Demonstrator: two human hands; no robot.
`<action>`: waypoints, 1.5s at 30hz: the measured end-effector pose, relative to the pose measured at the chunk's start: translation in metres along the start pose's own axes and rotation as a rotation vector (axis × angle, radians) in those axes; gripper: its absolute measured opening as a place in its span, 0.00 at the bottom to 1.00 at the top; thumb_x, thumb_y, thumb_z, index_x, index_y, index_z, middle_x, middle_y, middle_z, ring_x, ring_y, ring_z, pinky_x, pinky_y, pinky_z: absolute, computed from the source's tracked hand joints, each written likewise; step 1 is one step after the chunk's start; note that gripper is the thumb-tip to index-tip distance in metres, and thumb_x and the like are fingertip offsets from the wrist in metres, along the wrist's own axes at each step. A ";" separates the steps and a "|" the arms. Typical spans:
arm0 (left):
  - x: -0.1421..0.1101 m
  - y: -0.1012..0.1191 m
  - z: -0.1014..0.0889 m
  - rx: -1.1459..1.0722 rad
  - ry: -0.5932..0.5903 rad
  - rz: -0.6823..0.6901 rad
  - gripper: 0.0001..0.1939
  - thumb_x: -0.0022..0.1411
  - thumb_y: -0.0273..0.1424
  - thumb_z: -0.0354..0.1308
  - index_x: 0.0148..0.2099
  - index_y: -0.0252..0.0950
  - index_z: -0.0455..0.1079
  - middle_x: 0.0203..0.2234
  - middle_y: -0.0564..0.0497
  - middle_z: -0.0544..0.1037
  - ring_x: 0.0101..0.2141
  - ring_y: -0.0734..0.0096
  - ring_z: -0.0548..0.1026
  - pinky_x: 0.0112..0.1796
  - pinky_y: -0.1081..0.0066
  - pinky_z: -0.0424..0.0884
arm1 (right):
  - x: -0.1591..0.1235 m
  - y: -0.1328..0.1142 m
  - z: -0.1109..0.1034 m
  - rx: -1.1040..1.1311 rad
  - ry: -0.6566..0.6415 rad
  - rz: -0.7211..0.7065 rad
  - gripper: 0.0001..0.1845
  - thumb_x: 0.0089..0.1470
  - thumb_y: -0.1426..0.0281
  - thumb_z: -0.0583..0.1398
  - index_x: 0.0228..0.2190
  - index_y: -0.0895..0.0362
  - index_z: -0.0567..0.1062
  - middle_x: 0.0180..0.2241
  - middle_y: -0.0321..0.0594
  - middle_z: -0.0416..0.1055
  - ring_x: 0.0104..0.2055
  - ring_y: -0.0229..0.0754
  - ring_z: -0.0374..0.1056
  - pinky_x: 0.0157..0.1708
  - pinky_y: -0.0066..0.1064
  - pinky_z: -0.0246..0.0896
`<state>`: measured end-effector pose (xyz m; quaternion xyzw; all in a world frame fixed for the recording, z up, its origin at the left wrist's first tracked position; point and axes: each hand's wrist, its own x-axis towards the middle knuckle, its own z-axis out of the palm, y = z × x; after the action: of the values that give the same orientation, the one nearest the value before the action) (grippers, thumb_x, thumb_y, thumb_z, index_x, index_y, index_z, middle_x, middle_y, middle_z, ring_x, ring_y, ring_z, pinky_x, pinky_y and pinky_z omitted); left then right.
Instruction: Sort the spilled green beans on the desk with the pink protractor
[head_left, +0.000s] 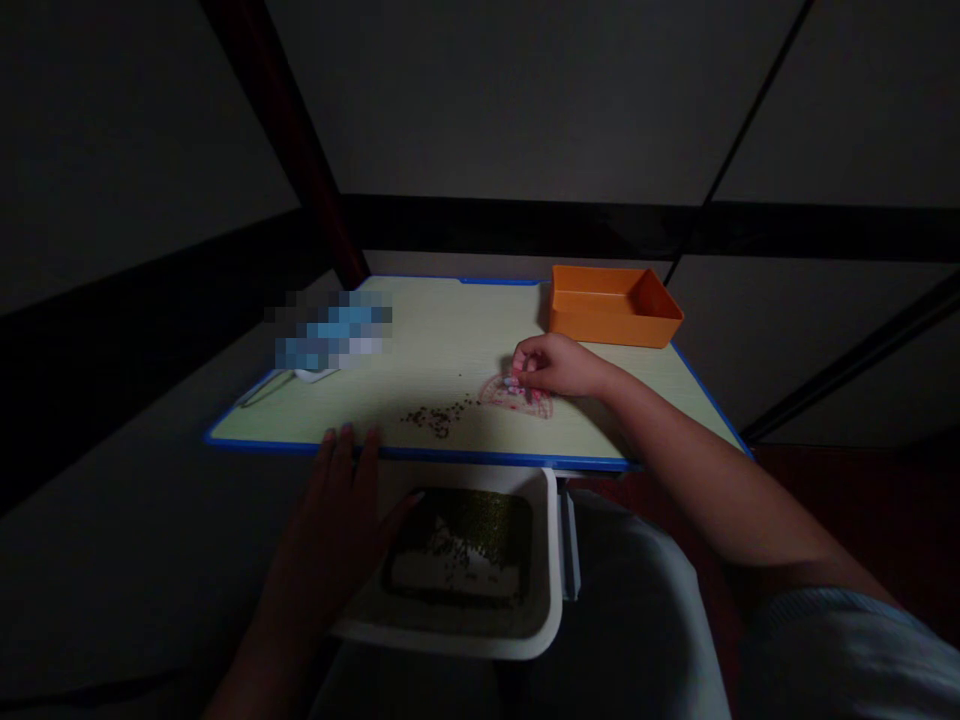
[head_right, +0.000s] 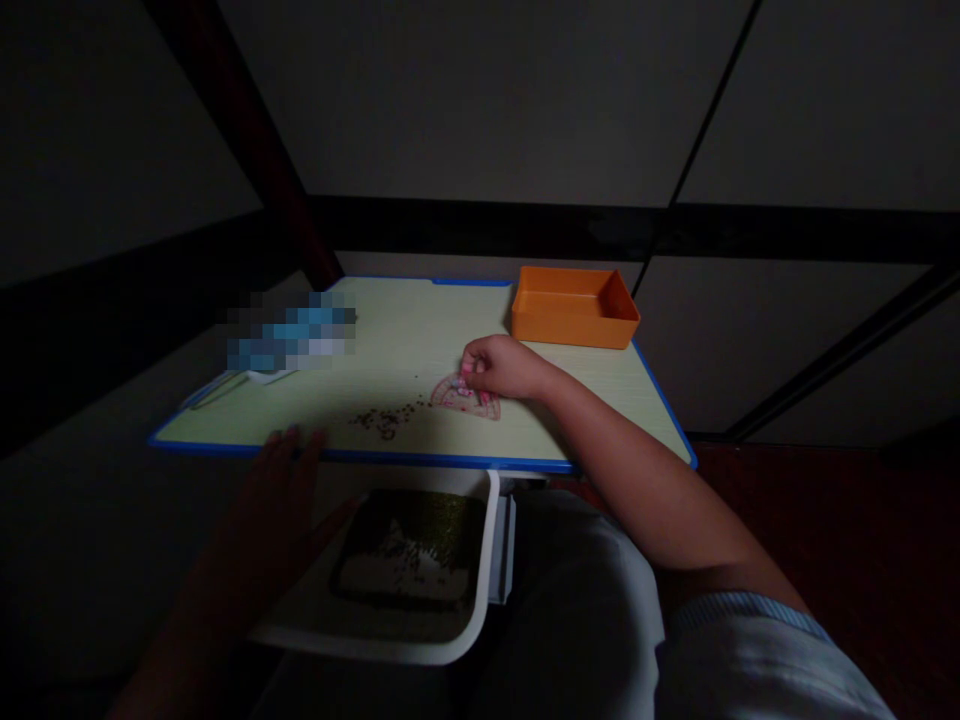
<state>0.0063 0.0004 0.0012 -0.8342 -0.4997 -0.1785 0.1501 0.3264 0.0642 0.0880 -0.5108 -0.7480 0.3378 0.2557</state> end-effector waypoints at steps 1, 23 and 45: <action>0.000 0.000 0.000 0.000 -0.001 -0.001 0.46 0.57 0.56 0.41 0.66 0.26 0.44 0.63 0.25 0.53 0.64 0.40 0.49 0.58 0.46 0.57 | 0.000 0.000 0.000 0.010 0.001 0.000 0.05 0.49 0.71 0.61 0.27 0.61 0.70 0.19 0.34 0.68 0.18 0.31 0.62 0.21 0.25 0.55; 0.002 0.000 -0.002 0.028 -0.008 0.022 0.46 0.57 0.56 0.40 0.65 0.23 0.46 0.61 0.23 0.54 0.64 0.39 0.50 0.57 0.47 0.58 | -0.001 0.001 0.001 0.144 -0.174 -0.035 0.04 0.49 0.72 0.61 0.28 0.60 0.70 0.18 0.33 0.70 0.18 0.32 0.64 0.21 0.24 0.57; 0.000 0.000 0.001 0.039 0.015 0.012 0.46 0.57 0.57 0.40 0.65 0.25 0.46 0.62 0.25 0.53 0.64 0.40 0.50 0.58 0.48 0.57 | 0.003 0.006 0.003 -0.043 -0.029 0.026 0.01 0.49 0.76 0.59 0.27 0.60 0.70 0.17 0.33 0.71 0.18 0.34 0.66 0.23 0.26 0.59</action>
<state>0.0060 0.0011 0.0007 -0.8327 -0.4970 -0.1741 0.1709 0.3268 0.0676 0.0813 -0.5210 -0.7521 0.3323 0.2291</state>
